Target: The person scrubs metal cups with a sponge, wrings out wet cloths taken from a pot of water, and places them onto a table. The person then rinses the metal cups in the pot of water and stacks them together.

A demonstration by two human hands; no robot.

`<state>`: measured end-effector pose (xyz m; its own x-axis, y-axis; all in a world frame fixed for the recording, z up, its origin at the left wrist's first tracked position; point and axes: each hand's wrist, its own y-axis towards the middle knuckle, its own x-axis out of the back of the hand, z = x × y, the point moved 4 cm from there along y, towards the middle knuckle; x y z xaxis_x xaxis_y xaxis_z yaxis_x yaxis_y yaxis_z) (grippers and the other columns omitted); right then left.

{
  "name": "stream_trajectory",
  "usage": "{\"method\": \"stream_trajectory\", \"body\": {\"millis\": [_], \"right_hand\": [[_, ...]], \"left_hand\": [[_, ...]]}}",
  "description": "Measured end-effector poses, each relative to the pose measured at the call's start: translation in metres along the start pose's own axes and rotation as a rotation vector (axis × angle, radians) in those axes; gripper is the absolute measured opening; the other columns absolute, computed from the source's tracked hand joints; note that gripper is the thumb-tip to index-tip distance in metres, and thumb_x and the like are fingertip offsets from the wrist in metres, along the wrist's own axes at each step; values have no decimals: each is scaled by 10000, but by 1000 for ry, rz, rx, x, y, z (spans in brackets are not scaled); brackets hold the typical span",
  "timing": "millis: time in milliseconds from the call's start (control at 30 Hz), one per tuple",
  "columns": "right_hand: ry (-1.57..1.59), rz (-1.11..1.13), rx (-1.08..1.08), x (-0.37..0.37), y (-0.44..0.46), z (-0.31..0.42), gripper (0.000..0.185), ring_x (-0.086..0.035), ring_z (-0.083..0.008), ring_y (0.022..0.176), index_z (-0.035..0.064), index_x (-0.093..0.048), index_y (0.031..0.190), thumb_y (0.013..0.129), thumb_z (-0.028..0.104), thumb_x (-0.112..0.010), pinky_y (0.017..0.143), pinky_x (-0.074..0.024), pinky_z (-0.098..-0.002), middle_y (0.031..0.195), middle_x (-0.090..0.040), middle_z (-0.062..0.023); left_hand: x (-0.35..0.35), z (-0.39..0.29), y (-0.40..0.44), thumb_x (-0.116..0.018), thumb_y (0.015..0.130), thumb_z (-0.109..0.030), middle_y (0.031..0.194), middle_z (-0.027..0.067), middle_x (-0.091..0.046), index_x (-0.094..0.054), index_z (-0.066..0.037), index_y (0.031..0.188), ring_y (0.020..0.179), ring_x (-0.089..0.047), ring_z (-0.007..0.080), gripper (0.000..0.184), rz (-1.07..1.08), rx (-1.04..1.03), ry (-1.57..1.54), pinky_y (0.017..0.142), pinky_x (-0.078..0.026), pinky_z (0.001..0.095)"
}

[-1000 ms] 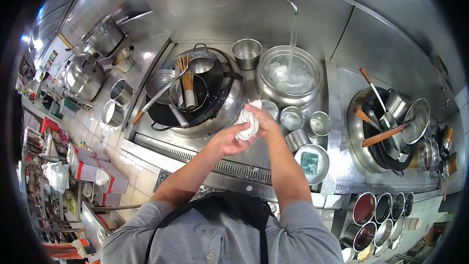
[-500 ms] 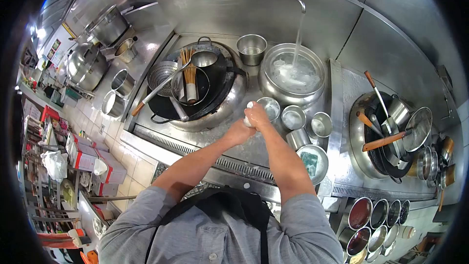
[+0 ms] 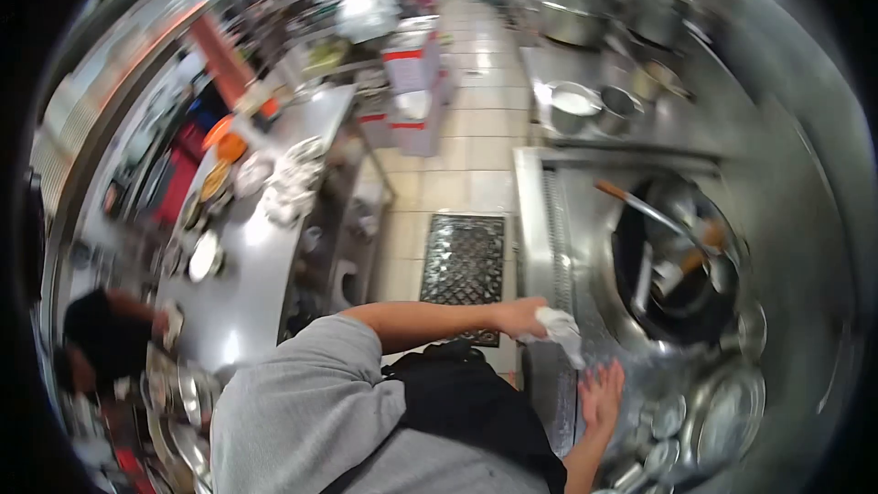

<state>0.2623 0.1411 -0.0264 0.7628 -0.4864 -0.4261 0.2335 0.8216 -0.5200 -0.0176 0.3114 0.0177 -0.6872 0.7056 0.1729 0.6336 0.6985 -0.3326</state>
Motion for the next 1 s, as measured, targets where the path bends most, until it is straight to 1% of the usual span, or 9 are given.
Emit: {"method": "stream_trajectory", "body": {"millis": [133, 167, 300, 467, 533, 600, 667, 833, 1000], "right_hand": [[-83, -114, -98, 11, -17, -13, 560, -586, -208, 984, 265, -486, 1396, 927, 453, -728, 801, -474, -391, 1094, -566, 10], [-92, -155, -112, 14, -16, -17, 559, -582, -202, 975, 257, -494, 1386, 921, 454, -734, 804, -471, -392, 1092, -565, 12], [-96, -263, -122, 26, -6, -24, 555, -570, -197, 957, 239, -517, 1360, 903, 453, -748, 820, -461, -397, 1105, -558, 12], [-169, -228, -58, -3, 5, -6, 511, -584, -161, 941, 246, -525, 1323, 909, 440, -753, 799, -475, -368, 1082, -588, 18], [-210, -222, -20, -10, 6, 1, 523, -589, -177, 959, 240, -516, 1359, 924, 433, -735, 815, -482, -382, 1122, -583, 0], [-265, -229, -13, -1, 10, 0, 534, -595, -204, 985, 214, -495, 1411, 953, 395, -700, 841, -493, -394, 1174, -576, -27], [-403, -154, -21, -3, 7, 3, 475, -617, -195, 981, 161, -547, 1379, 953, 304, -703, 772, -522, -321, 1251, -587, -37], [-644, -177, 79, 3, -60, 76, 384, -625, -152, 975, 106, -590, 1299, 986, 318, -659, 795, -544, -325, 1134, -628, -31], [-564, -490, 336, 127, -110, 176, 380, -628, -134, 968, 96, -592, 1277, 970, 306, -665, 774, -561, -353, 1111, -644, -13]], "left_hand": [[161, 48, -113, -839, 701, -263, 963, 97, -665, -592, -20, 1175, 794, -646, 159, 586, -456, 64, -262, 639, -537, 320], [200, 108, -131, -829, 724, -261, 960, 90, -635, -547, -31, 1168, 817, -637, 167, 574, -801, 44, -328, 615, -532, 314], [301, 113, -280, -790, 808, -219, 971, 88, -628, -481, -44, 1145, 750, -610, 165, 490, -1536, -91, -399, 542, -485, 321], [356, 119, -383, -776, 890, -194, 1212, 193, -607, -353, 57, 1321, 1028, -640, 259, 654, -2067, -297, -578, 883, -512, 363], [376, 157, -402, -658, 973, -323, 1269, 226, -607, -372, 45, 1387, 1054, -653, 346, 623, -2297, 231, -259, 911, -512, 443], [407, 194, -412, -466, 1019, -442, 1379, 227, -566, -441, -40, 1428, 1161, -614, 396, 573, -1624, 992, 395, 977, -483, 487], [440, 227, -407, -371, 1034, -499, 1430, 220, -546, -488, -107, 1439, 1226, -586, 415, 576, -1130, 1100, 848, 1018, -459, 513], [478, 202, -381, -396, 1013, -526, 1394, 225, -569, -500, -125, 1424, 1207, -594, 427, 583, -1235, 996, 839, 1011, -458, 530], [421, 163, -345, -422, 993, -553, 1357, 231, -592, -512, -144, 1409, 1189, -601, 439, 590, -1622, 1046, 794, 1004, -457, 547]]}}
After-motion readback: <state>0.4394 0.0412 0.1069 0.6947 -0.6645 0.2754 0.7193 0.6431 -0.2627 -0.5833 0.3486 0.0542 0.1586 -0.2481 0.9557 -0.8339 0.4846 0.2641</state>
